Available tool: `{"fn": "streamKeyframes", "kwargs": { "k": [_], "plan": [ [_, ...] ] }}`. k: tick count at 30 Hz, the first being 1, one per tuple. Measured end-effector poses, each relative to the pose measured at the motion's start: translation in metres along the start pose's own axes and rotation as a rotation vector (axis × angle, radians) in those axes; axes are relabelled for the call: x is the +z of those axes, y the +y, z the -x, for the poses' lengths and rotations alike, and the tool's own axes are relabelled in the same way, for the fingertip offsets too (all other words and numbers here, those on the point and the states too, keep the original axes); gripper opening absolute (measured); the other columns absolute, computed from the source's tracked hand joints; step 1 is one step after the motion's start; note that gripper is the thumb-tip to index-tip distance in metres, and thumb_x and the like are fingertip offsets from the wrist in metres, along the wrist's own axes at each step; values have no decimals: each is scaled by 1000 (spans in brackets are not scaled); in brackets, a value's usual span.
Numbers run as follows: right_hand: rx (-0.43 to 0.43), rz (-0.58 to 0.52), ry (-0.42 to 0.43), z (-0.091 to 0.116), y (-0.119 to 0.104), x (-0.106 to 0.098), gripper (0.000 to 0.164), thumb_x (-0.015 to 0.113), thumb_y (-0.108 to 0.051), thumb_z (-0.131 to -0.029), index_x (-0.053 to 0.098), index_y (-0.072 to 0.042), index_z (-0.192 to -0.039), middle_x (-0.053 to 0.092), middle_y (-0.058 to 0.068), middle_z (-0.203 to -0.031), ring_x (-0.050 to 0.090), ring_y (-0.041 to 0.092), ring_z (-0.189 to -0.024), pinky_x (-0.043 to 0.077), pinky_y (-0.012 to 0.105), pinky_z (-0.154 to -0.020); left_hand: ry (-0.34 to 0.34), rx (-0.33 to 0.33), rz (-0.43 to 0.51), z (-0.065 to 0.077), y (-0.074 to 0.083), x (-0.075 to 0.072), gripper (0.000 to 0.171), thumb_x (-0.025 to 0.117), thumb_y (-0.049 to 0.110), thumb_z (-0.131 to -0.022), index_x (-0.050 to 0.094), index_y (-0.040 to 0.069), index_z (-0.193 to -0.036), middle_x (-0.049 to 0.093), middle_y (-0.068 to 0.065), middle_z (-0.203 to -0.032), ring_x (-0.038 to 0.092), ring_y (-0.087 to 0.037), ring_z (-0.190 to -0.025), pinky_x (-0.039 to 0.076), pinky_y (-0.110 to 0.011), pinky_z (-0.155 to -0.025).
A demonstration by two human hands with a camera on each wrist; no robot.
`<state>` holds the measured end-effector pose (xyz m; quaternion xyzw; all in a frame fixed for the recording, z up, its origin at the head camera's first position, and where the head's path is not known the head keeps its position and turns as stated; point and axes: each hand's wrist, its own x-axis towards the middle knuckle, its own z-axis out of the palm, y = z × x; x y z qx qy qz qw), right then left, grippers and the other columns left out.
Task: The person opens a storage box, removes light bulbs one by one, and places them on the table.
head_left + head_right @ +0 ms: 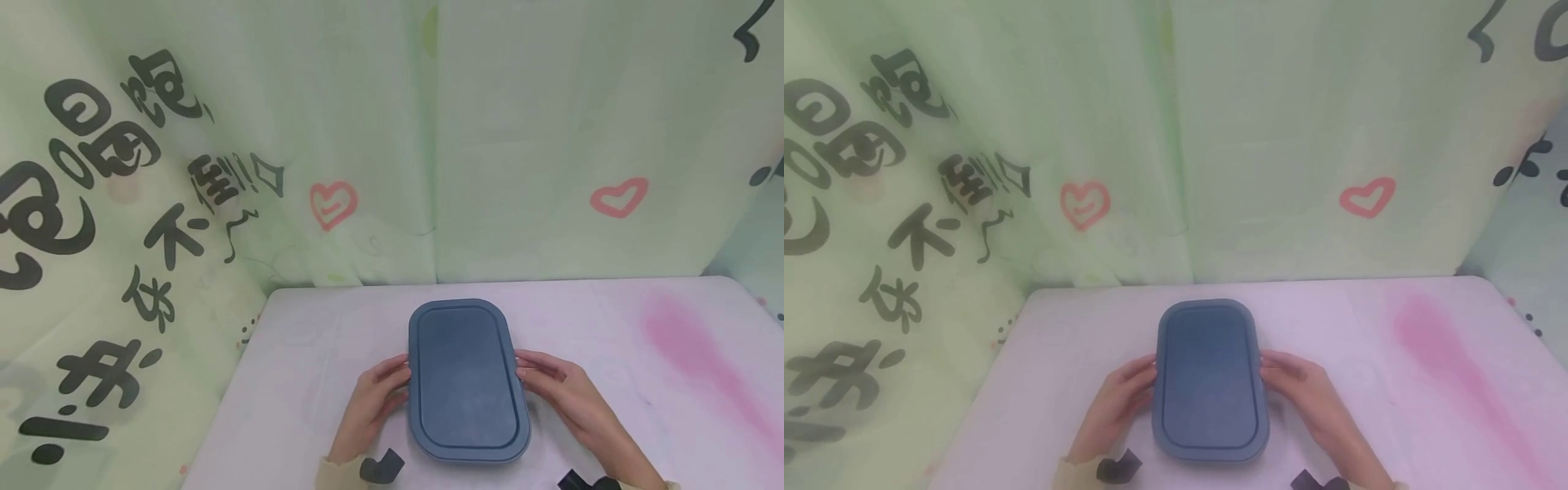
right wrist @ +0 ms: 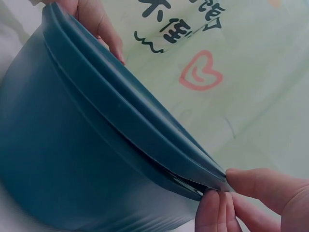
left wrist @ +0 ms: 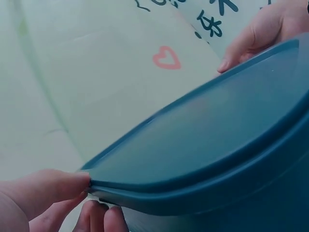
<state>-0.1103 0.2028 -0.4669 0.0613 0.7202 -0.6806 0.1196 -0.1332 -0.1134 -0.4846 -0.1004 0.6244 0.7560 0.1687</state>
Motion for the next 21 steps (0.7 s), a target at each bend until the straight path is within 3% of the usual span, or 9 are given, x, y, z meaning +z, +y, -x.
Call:
{"fn": "streamKeyframes", "kwargs": {
  "k": [8,16,21],
  "plan": [
    [-20,34,20,3,-1,-1,64,69,-29,-94,46,1,-145,69,-2,-117,65,1,-103,52,20,-89,-36,21,-10,4,6,2,53,76,24,-88,59,6,-135,71,-4,-111,66,-13,-97,55,-27,-81],
    [-68,84,18,7,-11,6,61,70,-29,-93,49,1,-142,65,13,-127,65,1,-103,53,23,-88,-50,31,5,2,7,-6,53,76,25,-88,59,6,-135,70,-6,-114,67,-16,-100,55,-28,-81],
    [-93,101,1,8,-18,12,58,68,-26,-95,48,2,-141,64,15,-124,66,3,-99,54,24,-87,-53,37,2,5,11,-12,55,75,26,-88,58,7,-136,70,-6,-117,67,-17,-103,55,-29,-84]
  ]
}}
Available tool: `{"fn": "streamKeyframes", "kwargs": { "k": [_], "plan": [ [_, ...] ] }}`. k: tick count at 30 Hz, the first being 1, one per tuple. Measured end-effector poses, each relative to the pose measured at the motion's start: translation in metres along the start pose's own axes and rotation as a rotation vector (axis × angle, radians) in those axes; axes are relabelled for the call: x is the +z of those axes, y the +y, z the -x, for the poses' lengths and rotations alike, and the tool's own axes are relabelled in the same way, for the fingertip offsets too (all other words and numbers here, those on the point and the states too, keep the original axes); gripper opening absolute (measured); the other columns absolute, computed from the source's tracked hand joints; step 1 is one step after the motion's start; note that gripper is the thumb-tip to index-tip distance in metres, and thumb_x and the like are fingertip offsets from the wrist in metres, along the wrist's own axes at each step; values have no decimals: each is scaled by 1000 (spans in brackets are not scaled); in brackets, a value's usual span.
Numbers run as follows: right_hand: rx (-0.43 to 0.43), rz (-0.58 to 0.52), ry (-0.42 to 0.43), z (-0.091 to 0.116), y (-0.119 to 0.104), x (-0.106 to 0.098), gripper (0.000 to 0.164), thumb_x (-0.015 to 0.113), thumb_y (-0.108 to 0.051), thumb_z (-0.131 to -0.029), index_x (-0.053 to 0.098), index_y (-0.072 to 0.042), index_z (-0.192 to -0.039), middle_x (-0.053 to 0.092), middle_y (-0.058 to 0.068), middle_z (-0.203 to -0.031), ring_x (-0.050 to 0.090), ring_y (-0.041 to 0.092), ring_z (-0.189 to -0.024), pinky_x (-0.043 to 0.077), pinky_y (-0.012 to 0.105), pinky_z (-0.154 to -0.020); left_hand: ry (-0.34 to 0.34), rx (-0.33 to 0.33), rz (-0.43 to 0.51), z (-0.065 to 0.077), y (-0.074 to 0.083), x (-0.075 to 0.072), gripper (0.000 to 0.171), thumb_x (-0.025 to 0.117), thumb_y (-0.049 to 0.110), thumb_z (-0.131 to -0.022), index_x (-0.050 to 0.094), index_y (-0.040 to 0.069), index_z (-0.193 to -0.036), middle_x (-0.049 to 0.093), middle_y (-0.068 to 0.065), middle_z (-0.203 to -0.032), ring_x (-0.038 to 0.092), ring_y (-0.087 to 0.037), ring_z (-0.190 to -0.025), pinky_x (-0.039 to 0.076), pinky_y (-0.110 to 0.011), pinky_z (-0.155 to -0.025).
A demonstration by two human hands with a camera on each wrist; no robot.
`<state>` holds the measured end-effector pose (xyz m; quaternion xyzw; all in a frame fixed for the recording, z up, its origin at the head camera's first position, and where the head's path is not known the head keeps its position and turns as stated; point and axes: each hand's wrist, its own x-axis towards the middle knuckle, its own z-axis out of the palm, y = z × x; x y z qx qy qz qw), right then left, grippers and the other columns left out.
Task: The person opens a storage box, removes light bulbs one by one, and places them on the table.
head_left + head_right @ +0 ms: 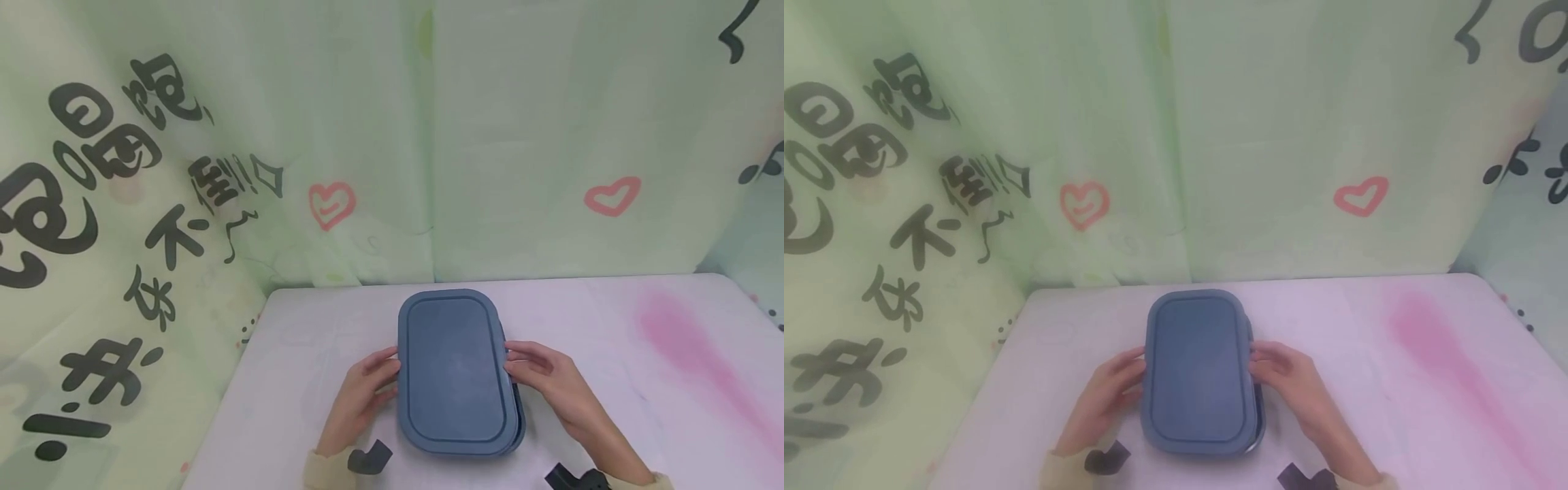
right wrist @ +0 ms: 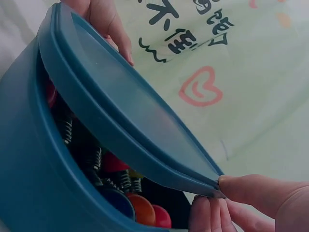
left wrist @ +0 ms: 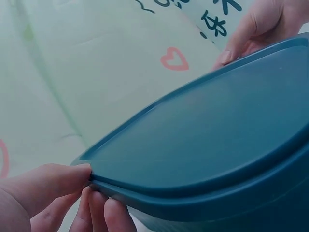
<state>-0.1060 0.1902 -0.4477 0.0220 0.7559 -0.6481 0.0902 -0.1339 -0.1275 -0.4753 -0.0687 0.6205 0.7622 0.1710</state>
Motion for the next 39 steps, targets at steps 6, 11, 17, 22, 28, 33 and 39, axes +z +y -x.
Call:
{"fn": "streamKeyframes", "kwargs": {
  "k": [6,11,17,22,28,33,39],
  "plan": [
    [8,15,-9,-2,-2,8,57,68,-27,-95,48,0,-142,64,14,-124,66,6,-98,54,22,-86,-13,5,-7,3,3,-8,57,74,25,-90,54,5,-139,70,-4,-115,66,-16,-104,54,-29,-86],
    [-2,23,0,-4,-6,17,55,69,-27,-94,51,-1,-139,64,14,-122,66,7,-98,54,21,-86,-1,2,-33,6,6,-17,58,73,27,-90,53,6,-140,69,-5,-120,66,-16,-107,54,-29,-87],
    [-22,22,7,-6,-9,29,51,71,-24,-93,54,0,-135,65,16,-117,66,12,-98,55,22,-85,24,-21,-63,8,10,-26,62,75,34,-88,53,8,-141,65,-7,-129,65,-18,-111,53,-31,-91],
    [-48,18,-9,-9,-10,37,48,71,-21,-93,56,0,-133,65,16,-115,67,14,-97,56,23,-84,28,-18,-77,11,13,-34,64,73,35,-89,52,9,-143,62,-7,-133,64,-18,-113,53,-31,-92],
    [-65,2,-25,-11,-14,45,48,70,-20,-93,55,1,-133,66,15,-115,67,16,-98,56,25,-85,39,-19,-86,13,17,-42,65,73,36,-89,51,8,-144,61,-7,-136,62,-15,-114,53,-31,-93],
    [-60,-1,-21,-11,-17,52,47,70,-19,-93,55,1,-133,66,14,-114,67,16,-97,55,23,-84,54,-40,-115,14,18,-48,68,73,40,-88,50,10,-144,58,-8,-140,61,-17,-118,52,-33,-96],
    [-62,-23,-15,-12,-19,61,44,72,-16,-91,57,1,-130,66,15,-111,67,16,-95,55,22,-83,69,-42,-122,15,18,-57,68,74,40,-88,50,10,-145,55,-9,-143,59,-17,-120,51,-35,-99]
  ]
}}
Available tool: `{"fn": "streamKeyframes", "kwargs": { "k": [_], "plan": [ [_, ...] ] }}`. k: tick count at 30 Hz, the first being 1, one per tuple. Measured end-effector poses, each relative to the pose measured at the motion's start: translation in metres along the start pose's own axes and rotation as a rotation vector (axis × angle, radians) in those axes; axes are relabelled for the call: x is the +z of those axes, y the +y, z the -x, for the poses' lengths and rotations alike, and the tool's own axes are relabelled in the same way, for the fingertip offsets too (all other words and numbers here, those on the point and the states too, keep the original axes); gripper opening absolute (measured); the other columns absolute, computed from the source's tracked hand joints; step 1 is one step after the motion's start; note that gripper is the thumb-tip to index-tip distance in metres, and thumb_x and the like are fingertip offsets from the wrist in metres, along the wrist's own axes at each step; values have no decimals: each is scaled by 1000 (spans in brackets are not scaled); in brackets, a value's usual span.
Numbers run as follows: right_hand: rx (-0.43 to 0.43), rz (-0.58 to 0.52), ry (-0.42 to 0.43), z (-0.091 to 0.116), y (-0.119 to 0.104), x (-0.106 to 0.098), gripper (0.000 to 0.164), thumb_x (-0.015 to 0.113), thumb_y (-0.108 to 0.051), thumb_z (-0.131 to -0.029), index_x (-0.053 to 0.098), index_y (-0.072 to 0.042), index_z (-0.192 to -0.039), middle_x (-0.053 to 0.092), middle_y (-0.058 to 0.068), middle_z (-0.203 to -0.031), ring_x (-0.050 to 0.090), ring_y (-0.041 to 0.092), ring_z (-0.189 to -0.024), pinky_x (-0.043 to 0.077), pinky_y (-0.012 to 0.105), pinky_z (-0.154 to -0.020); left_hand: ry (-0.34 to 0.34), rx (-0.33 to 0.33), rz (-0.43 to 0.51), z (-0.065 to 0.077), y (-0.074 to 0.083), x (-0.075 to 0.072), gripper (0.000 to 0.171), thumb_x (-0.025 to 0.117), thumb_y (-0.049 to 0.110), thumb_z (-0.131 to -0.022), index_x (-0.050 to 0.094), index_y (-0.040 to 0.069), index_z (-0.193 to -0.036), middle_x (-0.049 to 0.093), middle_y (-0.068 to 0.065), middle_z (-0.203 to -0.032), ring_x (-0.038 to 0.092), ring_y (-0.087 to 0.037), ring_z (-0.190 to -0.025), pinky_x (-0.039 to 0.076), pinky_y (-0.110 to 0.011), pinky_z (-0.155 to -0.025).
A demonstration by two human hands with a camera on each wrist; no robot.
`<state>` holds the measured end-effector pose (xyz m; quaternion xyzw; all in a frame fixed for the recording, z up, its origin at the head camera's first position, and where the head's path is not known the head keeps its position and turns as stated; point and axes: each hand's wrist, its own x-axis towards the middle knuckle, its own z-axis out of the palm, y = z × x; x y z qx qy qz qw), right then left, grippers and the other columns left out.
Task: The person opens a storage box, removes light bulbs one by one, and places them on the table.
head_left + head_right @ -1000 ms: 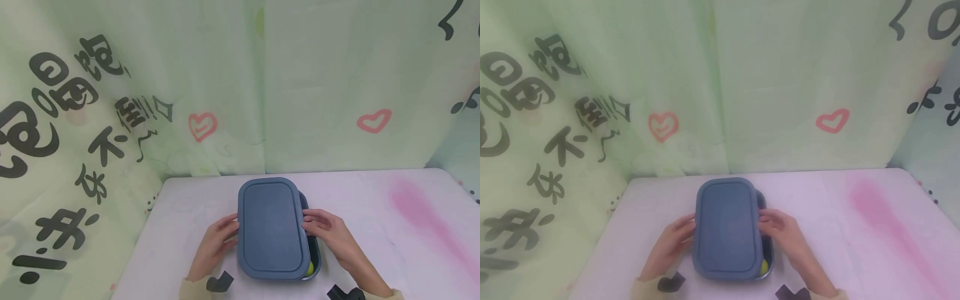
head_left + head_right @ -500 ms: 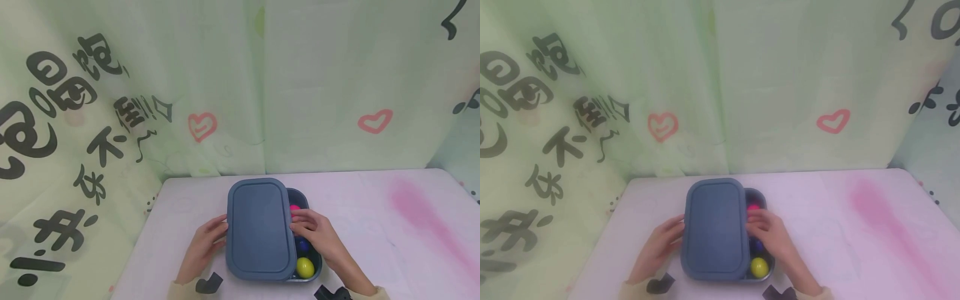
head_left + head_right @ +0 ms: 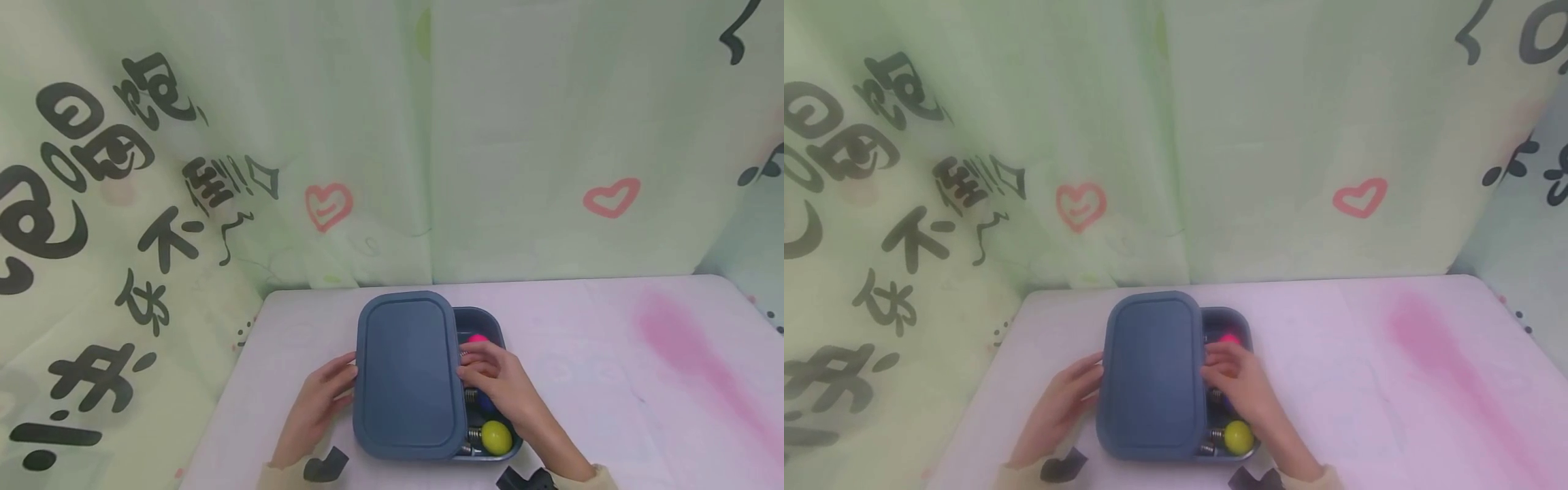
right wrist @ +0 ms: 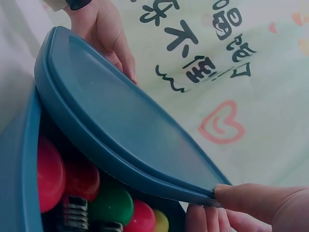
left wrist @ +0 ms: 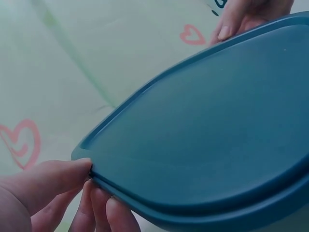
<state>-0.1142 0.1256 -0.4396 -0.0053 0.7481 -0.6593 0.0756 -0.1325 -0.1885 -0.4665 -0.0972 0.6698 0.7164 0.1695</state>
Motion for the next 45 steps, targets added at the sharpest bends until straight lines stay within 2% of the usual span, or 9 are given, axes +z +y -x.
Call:
{"fn": "streamKeyframes", "kwargs": {
  "k": [11,16,22,26,33,45],
  "plan": [
    [12,-4,-9,-1,-5,20,41,72,-12,-91,59,-1,-128,65,13,-114,66,20,-97,53,23,-80,11,14,-6,5,-5,-21,66,72,38,-90,49,8,-145,53,-9,-145,59,-17,-122,51,-35,-99],
    [-2,-18,-31,-3,-7,30,41,73,-11,-90,59,0,-127,66,13,-111,66,21,-97,54,25,-78,22,-2,-13,7,-7,-34,66,71,40,-90,49,11,-145,51,-7,-148,56,-20,-127,49,-37,-103],
    [23,22,-9,-6,-8,43,37,75,-12,-88,62,-5,-122,66,9,-107,66,19,-94,56,29,-82,39,-15,-28,10,-7,-46,64,71,42,-89,52,14,-143,51,-4,-147,55,-21,-129,47,-40,-104],
    [35,11,-21,-8,-7,51,37,74,-12,-88,62,-4,-121,65,9,-106,65,18,-93,57,30,-82,51,-26,-40,12,-5,-54,66,70,43,-89,51,13,-144,51,-4,-147,56,-19,-128,47,-40,-104],
    [13,18,-19,-9,-9,58,37,75,-11,-87,61,-3,-121,66,8,-104,65,19,-92,57,31,-83,77,-21,-36,12,-2,-60,63,71,39,-89,53,10,-142,54,-6,-144,58,-18,-124,49,-38,-102],
    [-6,51,-36,-15,-9,70,37,74,-10,-87,61,-1,-121,65,10,-105,64,18,-90,58,32,-81,103,-51,-54,11,-2,-68,66,71,40,-89,50,8,-143,53,-8,-146,59,-18,-122,49,-37,-102]
  ]
}}
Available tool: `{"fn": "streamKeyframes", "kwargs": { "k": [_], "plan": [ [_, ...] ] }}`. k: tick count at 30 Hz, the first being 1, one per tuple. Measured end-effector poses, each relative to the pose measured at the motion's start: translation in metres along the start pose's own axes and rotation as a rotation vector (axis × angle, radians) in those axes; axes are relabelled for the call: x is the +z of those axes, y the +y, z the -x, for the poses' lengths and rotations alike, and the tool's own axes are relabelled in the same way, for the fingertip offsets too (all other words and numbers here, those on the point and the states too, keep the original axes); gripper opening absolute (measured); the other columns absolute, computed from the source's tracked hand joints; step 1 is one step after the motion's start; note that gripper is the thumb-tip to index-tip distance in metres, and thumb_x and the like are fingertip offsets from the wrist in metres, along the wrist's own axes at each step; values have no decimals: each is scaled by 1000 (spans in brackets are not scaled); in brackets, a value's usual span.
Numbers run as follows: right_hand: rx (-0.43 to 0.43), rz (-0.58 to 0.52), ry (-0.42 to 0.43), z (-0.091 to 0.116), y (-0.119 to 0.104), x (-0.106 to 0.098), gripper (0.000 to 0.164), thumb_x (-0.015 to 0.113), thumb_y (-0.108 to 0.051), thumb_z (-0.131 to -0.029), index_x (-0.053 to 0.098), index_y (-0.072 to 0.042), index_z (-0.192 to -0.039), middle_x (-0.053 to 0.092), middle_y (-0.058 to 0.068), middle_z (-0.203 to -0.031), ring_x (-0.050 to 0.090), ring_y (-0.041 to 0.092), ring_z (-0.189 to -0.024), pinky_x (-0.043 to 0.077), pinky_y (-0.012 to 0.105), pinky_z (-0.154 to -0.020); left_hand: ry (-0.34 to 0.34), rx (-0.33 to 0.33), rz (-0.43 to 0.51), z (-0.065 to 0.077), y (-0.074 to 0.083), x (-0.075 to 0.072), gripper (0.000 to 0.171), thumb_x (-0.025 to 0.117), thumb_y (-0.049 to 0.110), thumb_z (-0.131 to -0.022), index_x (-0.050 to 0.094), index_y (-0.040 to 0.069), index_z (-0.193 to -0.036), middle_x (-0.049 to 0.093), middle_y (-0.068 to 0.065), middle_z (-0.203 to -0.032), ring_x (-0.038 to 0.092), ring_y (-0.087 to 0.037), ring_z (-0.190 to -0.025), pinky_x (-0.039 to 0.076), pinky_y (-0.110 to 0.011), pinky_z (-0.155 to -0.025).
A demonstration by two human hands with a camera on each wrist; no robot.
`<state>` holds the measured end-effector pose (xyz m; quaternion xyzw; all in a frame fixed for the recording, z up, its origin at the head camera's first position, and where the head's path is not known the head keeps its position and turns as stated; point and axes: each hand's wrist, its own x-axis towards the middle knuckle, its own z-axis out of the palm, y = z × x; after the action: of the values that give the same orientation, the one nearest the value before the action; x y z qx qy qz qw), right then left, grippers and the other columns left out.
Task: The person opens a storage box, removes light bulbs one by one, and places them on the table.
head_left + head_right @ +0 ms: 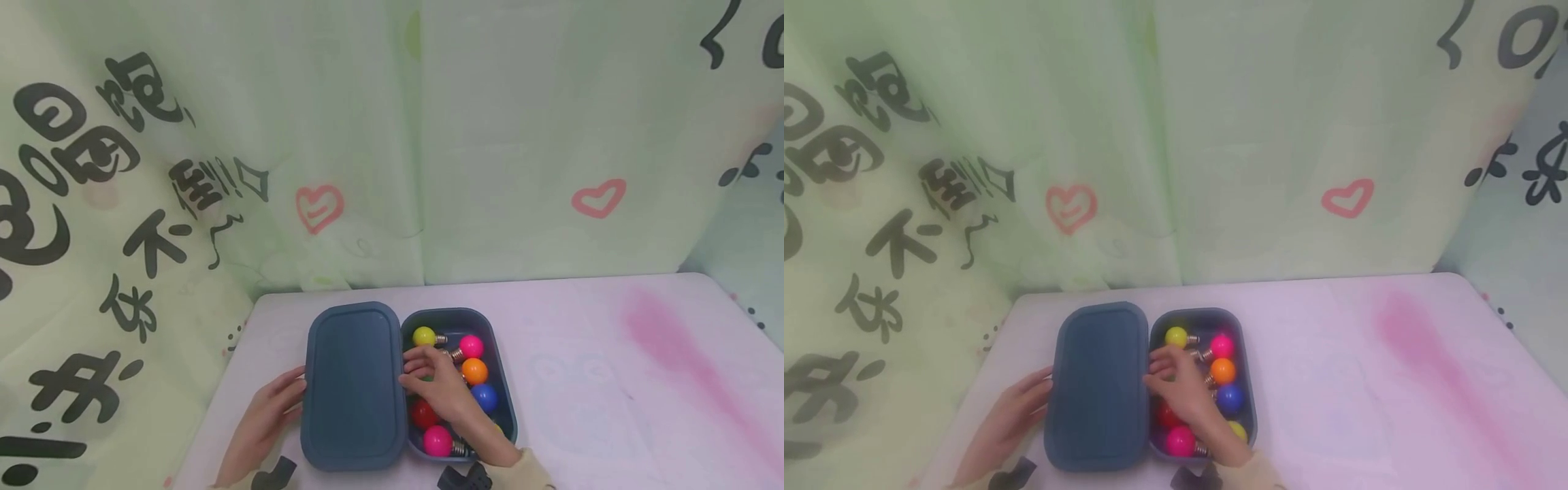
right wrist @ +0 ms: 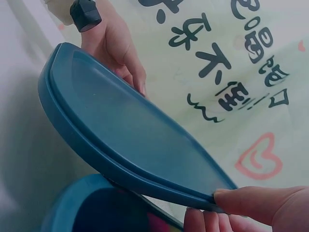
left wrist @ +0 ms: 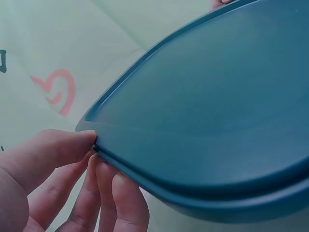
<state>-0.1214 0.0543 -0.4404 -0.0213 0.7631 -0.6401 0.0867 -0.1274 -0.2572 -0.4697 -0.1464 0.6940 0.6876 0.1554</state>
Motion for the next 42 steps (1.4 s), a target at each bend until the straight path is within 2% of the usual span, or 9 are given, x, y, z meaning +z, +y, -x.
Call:
{"fn": "streamKeyframes", "kwargs": {
  "k": [13,25,32,36,42],
  "plan": [
    [-98,64,-9,-5,0,16,35,73,-7,-87,61,1,-119,65,11,-103,65,19,-89,58,28,-76,52,2,-9,0,-3,-14,62,71,33,-92,50,6,-144,57,-8,-141,62,-15,-115,52,-34,-97],
    [-201,201,-9,-9,-4,34,30,70,0,-87,58,2,-114,62,11,-97,62,18,-87,56,28,-78,88,-28,-68,1,-3,-25,73,73,41,-88,46,8,-147,46,-13,-151,57,-18,-125,49,-37,-102],
    [-216,238,-13,-11,-7,46,29,71,2,-86,57,3,-111,62,10,-95,62,18,-84,57,29,-76,123,-30,-91,2,-6,-33,73,72,41,-89,45,6,-147,46,-14,-151,60,-14,-119,49,-37,-102],
    [-211,261,-19,-12,-9,50,28,70,2,-85,56,2,-110,61,10,-94,61,17,-84,56,26,-74,142,-14,-109,0,-10,-38,75,74,42,-87,47,6,-146,48,-13,-150,61,-10,-114,51,-35,-100],
    [-225,301,-8,-13,-10,56,29,72,3,-84,56,2,-108,61,10,-92,60,18,-82,54,24,-72,153,-28,-130,-3,-13,-45,82,76,49,-82,46,9,-147,46,-13,-152,58,-13,-120,49,-36,-102]
  ]
}}
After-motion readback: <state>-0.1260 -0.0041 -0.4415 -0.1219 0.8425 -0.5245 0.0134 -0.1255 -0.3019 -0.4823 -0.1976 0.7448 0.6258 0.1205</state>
